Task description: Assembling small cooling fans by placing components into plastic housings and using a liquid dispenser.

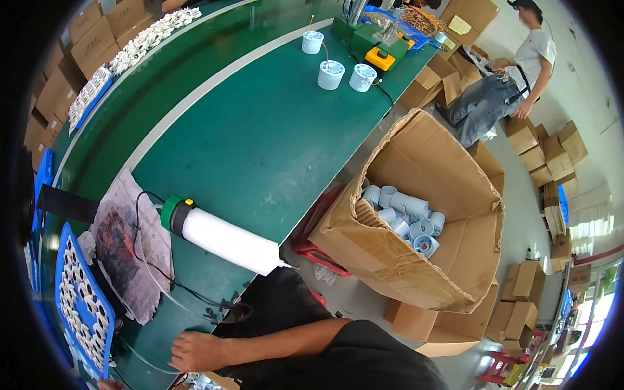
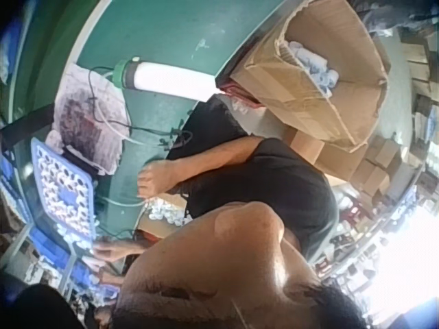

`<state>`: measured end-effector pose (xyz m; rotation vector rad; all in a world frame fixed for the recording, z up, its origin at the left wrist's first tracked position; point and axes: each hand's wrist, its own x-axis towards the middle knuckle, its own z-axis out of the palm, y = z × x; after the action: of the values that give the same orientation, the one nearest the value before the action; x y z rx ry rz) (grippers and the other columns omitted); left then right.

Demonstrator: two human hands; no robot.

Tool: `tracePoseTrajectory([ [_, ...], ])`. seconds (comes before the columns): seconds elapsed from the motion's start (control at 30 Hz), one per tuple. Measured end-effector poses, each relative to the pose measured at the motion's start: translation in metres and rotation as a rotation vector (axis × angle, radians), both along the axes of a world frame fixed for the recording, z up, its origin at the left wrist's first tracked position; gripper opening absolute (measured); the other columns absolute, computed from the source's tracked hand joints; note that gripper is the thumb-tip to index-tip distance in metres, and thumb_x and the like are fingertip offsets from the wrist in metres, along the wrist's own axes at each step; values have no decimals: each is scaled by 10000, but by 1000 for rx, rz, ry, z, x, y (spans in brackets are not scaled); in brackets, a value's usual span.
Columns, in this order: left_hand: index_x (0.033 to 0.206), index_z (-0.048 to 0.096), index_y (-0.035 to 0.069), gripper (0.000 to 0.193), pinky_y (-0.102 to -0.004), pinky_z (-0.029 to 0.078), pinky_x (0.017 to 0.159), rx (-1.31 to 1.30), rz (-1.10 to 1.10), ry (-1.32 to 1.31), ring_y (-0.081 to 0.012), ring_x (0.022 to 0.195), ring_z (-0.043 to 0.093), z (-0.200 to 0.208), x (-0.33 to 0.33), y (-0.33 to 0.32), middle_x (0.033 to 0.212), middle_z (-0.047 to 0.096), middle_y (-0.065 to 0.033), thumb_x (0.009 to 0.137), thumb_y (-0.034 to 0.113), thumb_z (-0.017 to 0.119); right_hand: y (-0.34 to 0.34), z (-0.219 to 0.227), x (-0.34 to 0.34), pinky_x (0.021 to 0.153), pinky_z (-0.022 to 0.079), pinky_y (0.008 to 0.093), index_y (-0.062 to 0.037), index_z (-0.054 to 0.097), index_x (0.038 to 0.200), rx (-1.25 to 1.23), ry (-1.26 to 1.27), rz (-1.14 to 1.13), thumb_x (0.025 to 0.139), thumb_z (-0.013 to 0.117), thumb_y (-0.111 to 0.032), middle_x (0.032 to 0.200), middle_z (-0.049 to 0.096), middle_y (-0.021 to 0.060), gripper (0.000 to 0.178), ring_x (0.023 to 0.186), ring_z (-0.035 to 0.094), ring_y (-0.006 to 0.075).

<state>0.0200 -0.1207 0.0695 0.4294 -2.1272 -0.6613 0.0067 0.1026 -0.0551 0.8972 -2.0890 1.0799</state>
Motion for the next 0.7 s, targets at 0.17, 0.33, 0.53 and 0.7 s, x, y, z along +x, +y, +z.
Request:
tracePoseTrajectory([
  [0.17,866,501,58,287,-274,327,521,770,-619,8,-132,557,375,-74,-4,115,657,366,-43,1009,306,478,11,5,1,591,417,329,-72,539,640,-60,13,91,814,644,-214,626,501,42,248,646,534,203],
  [0.33,666,280,149,401,-233,255,394,1403,-550,21,-87,428,254,-75,-22,149,523,263,4,1021,270,422,17,4,4,565,422,326,-62,528,627,-235,-65,102,760,674,-154,665,494,49,219,626,522,213],
  [0.53,696,336,137,407,-241,262,417,1780,-958,-139,-99,463,263,-65,-25,141,523,294,15,1067,301,310,36,24,-6,428,371,339,-53,459,565,-500,-215,184,762,681,-10,612,472,59,300,492,488,218],
  [0.7,706,364,172,508,-291,270,498,2127,-1334,-259,-134,485,297,-70,-32,149,500,307,15,1051,476,147,65,49,-1,421,330,287,-8,516,540,-1048,-978,266,961,551,-138,518,532,50,443,446,478,122],
])
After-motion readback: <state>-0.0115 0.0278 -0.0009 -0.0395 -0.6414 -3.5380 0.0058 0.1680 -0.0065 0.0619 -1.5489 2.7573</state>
